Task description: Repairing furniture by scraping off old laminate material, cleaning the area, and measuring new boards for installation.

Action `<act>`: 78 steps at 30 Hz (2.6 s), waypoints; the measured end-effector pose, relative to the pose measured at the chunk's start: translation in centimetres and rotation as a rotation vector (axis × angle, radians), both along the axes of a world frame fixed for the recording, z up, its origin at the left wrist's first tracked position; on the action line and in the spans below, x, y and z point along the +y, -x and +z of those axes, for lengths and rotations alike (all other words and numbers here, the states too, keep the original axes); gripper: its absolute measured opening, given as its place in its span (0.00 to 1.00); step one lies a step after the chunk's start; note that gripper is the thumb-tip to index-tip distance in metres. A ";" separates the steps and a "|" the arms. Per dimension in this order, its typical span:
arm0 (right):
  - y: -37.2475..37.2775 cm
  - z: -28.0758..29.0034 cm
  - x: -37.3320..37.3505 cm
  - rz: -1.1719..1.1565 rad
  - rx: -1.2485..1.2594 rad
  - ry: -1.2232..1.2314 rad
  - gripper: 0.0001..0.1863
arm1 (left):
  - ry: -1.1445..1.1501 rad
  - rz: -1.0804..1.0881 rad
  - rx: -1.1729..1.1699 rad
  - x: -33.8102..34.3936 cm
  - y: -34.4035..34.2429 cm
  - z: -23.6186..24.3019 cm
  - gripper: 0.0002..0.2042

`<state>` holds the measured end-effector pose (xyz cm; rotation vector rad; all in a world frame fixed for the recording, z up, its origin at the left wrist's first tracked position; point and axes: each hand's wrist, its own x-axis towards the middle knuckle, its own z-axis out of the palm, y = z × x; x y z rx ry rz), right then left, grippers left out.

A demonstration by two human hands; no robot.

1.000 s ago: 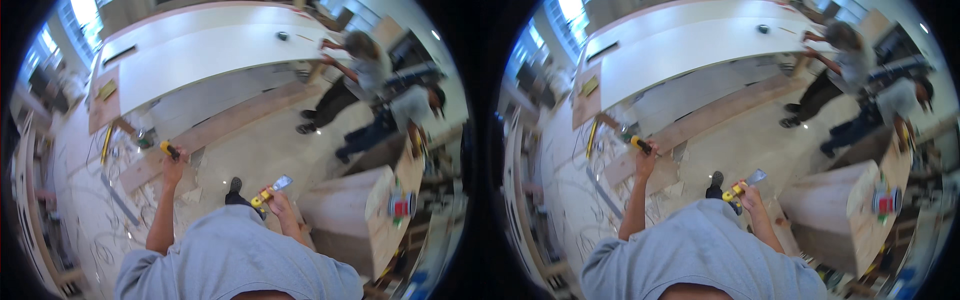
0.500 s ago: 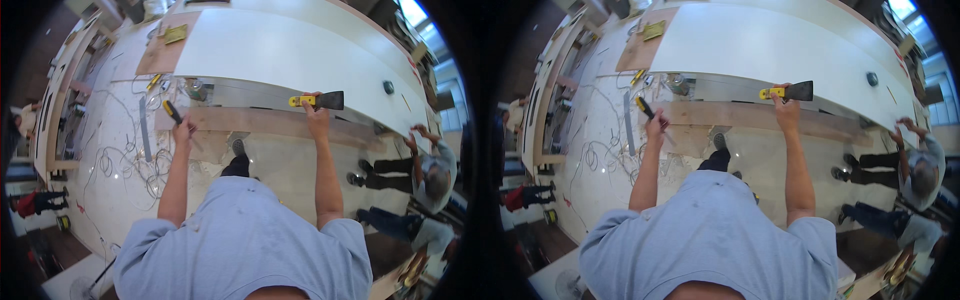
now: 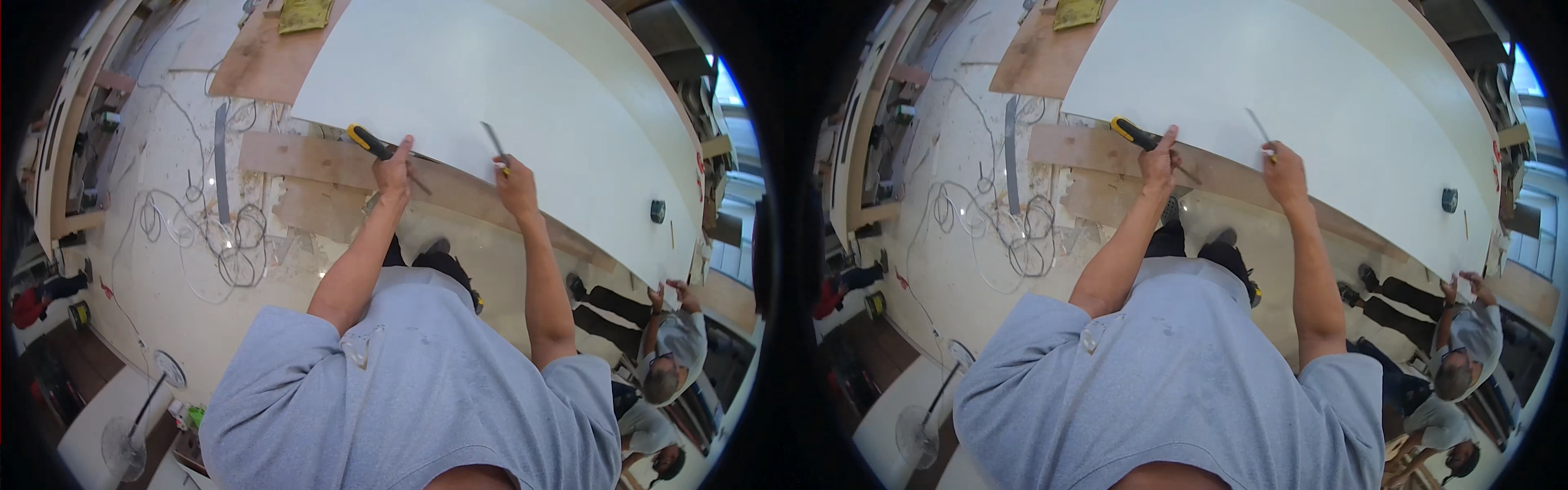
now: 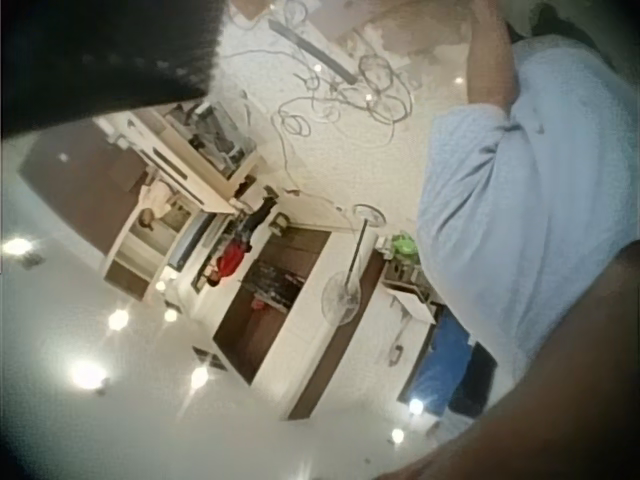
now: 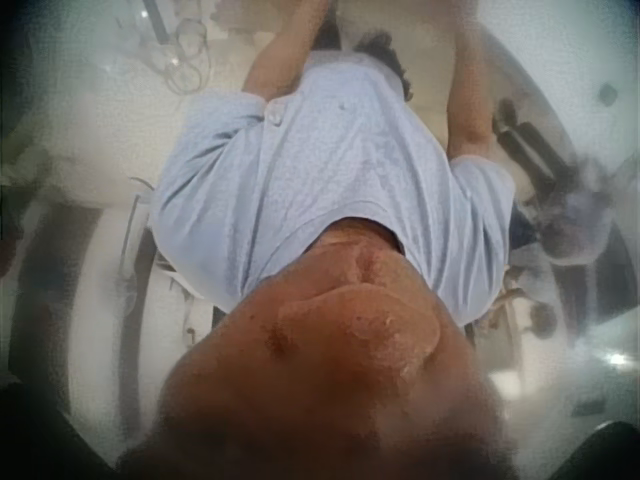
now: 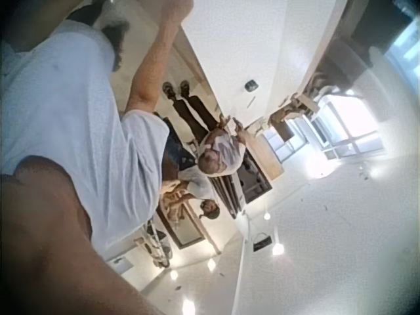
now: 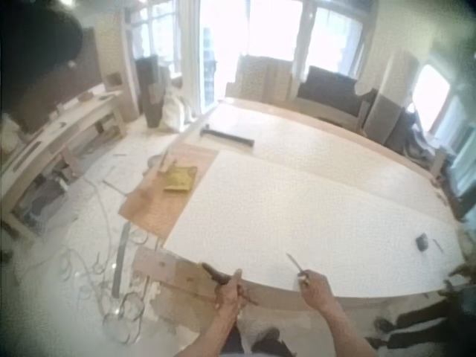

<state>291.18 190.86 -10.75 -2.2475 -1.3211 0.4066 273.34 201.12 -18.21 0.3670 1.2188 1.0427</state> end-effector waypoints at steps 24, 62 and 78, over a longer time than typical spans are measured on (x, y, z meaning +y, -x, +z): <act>7.4 1.2 12.1 0.500 0.402 -0.383 0.12 | -0.028 0.013 0.329 5.4 5.0 -0.2 0.18; 6.7 1.2 14.6 0.630 0.225 -0.162 0.18 | -0.095 0.116 0.181 3.1 2.1 0.4 0.19; 7.5 0.1 13.6 0.514 0.363 -0.255 0.13 | -0.100 -0.067 0.107 2.4 2.7 0.1 0.12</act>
